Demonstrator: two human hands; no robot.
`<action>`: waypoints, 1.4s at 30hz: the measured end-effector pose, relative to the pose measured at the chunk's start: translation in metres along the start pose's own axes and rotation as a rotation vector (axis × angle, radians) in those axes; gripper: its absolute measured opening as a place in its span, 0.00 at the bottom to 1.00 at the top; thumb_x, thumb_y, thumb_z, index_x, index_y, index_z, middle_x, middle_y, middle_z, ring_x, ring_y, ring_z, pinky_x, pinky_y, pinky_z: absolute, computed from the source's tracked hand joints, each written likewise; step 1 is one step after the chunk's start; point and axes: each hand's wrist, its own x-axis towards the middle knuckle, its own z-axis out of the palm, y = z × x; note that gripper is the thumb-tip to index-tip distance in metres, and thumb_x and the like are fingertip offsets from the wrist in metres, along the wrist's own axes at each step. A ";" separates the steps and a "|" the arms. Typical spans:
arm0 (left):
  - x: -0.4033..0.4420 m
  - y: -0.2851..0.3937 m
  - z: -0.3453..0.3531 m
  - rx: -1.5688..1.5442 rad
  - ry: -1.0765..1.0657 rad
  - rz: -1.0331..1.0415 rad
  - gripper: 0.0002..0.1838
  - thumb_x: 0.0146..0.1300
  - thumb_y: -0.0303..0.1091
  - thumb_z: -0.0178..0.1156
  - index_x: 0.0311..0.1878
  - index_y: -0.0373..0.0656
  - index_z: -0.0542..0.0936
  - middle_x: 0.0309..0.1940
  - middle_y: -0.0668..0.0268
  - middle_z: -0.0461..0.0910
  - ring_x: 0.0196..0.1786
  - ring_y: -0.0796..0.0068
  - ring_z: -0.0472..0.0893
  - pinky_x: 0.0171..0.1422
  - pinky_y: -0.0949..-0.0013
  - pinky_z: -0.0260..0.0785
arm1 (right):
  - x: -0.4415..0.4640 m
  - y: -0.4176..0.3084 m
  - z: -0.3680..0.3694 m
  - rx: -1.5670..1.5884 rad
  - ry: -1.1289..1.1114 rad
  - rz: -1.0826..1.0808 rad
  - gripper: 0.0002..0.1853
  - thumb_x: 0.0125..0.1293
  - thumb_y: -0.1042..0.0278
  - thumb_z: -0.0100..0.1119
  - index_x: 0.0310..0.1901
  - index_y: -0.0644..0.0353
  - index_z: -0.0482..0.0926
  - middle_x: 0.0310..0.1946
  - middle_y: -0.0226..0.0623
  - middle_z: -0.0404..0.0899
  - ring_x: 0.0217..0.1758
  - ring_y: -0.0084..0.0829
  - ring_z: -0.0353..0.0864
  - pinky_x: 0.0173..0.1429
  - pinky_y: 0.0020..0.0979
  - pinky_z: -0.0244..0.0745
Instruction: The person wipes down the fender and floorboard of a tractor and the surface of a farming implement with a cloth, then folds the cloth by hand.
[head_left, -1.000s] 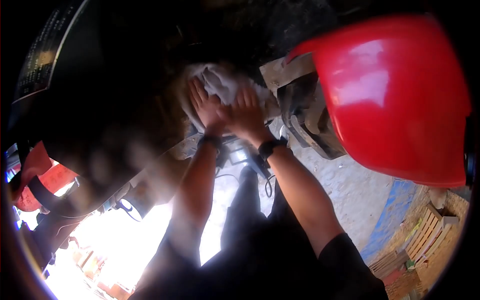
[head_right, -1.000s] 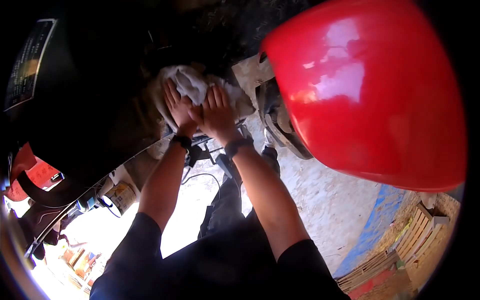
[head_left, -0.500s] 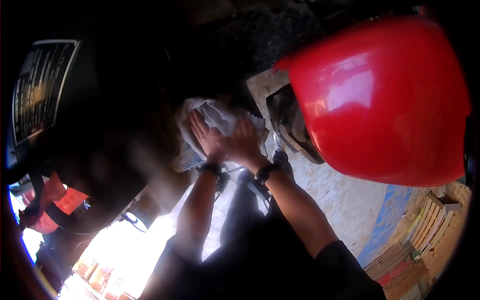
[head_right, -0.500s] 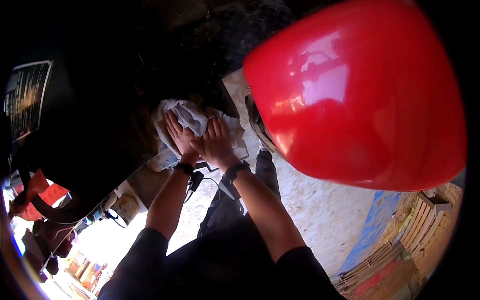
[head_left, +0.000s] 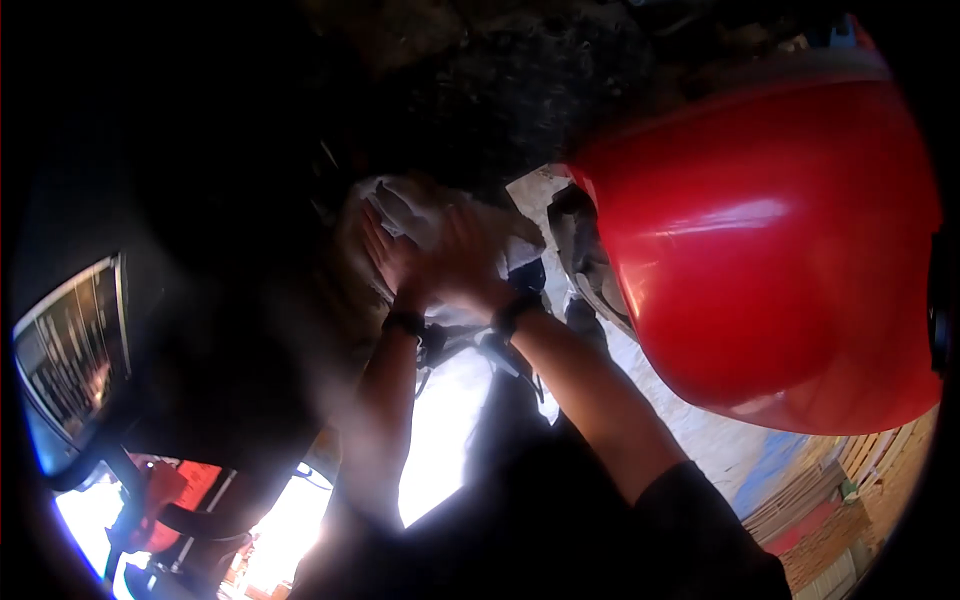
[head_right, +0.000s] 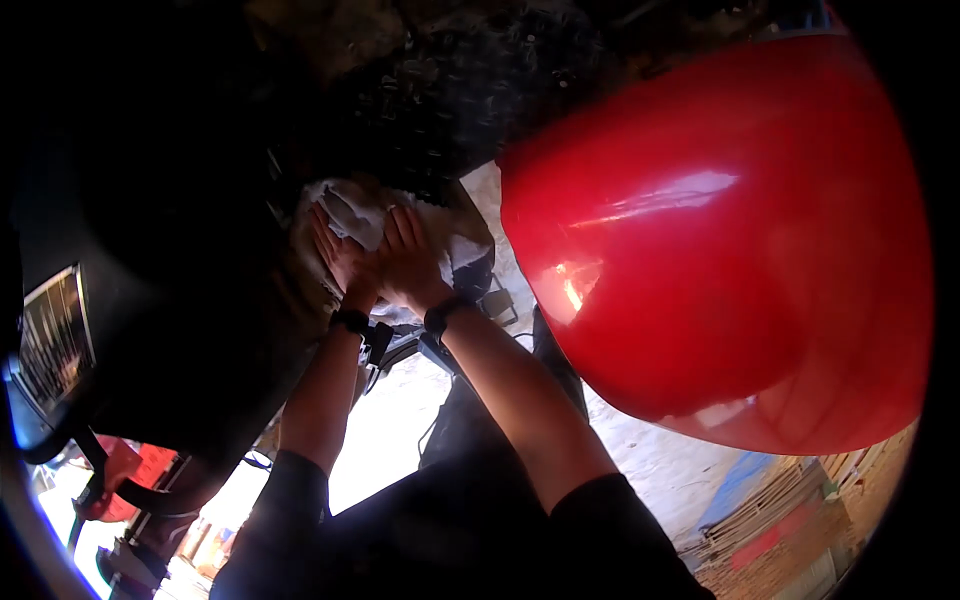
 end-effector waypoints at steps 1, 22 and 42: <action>0.006 -0.004 0.001 0.000 -0.008 -0.002 0.45 0.59 0.63 0.61 0.69 0.36 0.66 0.79 0.52 0.48 0.81 0.53 0.49 0.80 0.50 0.48 | 0.012 -0.001 -0.011 -0.001 0.005 0.020 0.35 0.65 0.42 0.52 0.58 0.69 0.79 0.68 0.60 0.66 0.78 0.55 0.52 0.82 0.53 0.28; 0.013 -0.144 0.139 0.061 -0.743 0.051 0.44 0.66 0.58 0.56 0.76 0.38 0.56 0.78 0.53 0.52 0.78 0.49 0.54 0.81 0.52 0.46 | 0.072 -0.004 -0.010 0.020 -0.109 -0.013 0.26 0.65 0.54 0.51 0.56 0.68 0.80 0.72 0.49 0.64 0.81 0.46 0.48 0.83 0.48 0.26; -0.034 -0.044 0.042 -0.262 0.287 0.030 0.42 0.66 0.60 0.55 0.73 0.38 0.61 0.78 0.48 0.47 0.79 0.47 0.50 0.81 0.51 0.47 | 0.001 -0.004 0.006 0.074 0.322 -0.197 0.31 0.72 0.43 0.38 0.69 0.54 0.70 0.67 0.61 0.68 0.77 0.54 0.56 0.81 0.51 0.38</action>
